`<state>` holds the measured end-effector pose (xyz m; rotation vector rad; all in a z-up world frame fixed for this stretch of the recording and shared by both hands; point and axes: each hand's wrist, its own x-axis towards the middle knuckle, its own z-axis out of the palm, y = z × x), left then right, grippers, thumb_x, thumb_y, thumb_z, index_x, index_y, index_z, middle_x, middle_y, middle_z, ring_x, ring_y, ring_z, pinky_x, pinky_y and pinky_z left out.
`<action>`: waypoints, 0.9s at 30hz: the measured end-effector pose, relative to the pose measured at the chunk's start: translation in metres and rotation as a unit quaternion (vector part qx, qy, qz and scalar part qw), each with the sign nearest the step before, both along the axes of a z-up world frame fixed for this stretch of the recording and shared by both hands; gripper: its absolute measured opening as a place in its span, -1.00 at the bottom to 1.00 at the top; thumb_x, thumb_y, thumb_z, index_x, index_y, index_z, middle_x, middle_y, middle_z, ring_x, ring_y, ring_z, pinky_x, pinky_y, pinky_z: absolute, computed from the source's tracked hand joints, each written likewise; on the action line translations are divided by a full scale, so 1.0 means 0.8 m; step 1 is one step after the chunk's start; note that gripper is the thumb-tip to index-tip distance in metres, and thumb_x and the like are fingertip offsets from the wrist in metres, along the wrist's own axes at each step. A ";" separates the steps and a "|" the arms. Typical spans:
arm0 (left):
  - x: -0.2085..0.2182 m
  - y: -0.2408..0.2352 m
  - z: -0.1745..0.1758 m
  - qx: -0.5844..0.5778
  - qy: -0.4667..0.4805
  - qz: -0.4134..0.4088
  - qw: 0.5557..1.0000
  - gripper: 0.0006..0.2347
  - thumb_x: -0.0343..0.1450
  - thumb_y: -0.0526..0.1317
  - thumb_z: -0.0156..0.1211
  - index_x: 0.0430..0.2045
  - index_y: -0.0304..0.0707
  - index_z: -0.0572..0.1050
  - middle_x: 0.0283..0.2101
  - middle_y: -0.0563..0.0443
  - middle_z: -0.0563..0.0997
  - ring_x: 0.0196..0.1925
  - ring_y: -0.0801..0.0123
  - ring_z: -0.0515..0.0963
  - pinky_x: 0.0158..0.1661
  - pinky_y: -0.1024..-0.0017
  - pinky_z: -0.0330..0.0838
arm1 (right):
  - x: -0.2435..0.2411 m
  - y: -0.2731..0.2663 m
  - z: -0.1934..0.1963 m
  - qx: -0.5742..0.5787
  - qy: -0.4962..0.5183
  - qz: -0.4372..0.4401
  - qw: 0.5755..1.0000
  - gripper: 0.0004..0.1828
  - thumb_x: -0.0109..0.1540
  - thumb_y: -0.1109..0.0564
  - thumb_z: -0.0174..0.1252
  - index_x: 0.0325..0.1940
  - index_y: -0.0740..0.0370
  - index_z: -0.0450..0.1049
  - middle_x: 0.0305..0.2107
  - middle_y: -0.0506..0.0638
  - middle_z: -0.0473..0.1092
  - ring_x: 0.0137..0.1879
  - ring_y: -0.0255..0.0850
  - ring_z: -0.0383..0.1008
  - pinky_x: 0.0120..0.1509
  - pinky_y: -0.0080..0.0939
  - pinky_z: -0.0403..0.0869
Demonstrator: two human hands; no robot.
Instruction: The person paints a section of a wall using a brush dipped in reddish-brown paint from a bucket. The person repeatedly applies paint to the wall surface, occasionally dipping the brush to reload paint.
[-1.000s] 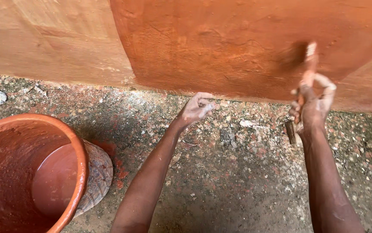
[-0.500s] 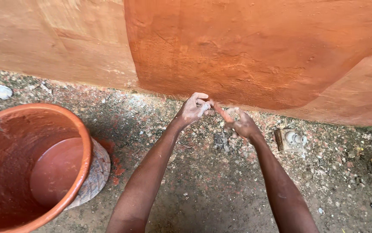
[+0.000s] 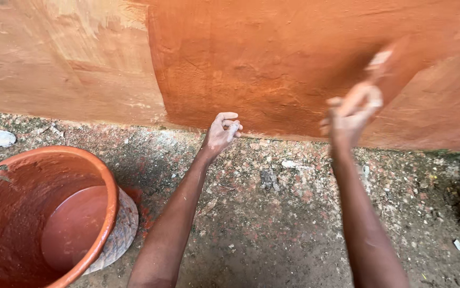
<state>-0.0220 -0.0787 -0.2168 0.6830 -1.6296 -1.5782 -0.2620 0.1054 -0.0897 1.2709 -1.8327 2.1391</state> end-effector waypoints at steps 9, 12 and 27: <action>-0.013 0.032 0.036 -0.021 -0.037 -0.036 0.998 -0.71 0.48 -0.34 0.10 0.09 -0.37 0.33 -0.20 -0.08 0.60 -0.30 0.46 0.59 -0.24 0.47 0.52 | 0.062 -0.023 -0.078 0.504 -0.051 0.164 0.846 -0.45 0.19 0.18 0.25 0.28 0.05 0.37 -0.18 0.01 0.52 -0.30 -0.27 0.52 -0.52 -0.40 0.41; -0.005 0.028 0.037 -0.045 -0.026 -0.033 0.998 -0.73 0.50 -0.35 0.10 0.08 -0.38 0.33 -0.21 -0.11 0.60 -0.29 0.45 0.60 -0.20 0.48 0.55 | 0.052 -0.016 -0.038 0.299 -0.045 0.225 0.927 -0.49 0.08 0.13 0.32 0.10 0.23 0.44 -0.18 0.08 0.46 -0.41 -0.26 0.54 -0.61 -0.32 0.48; 0.023 0.033 0.093 0.021 -0.059 0.061 0.996 -0.67 0.44 -0.34 0.09 0.11 -0.29 0.32 -0.18 -0.03 0.64 -0.29 0.47 0.63 -0.34 0.45 0.54 | 0.089 -0.049 -0.036 0.302 -0.117 0.126 0.937 -0.26 0.08 0.18 0.30 0.31 0.27 0.19 -0.30 0.14 0.50 -0.55 -0.24 0.47 -0.61 -0.26 0.43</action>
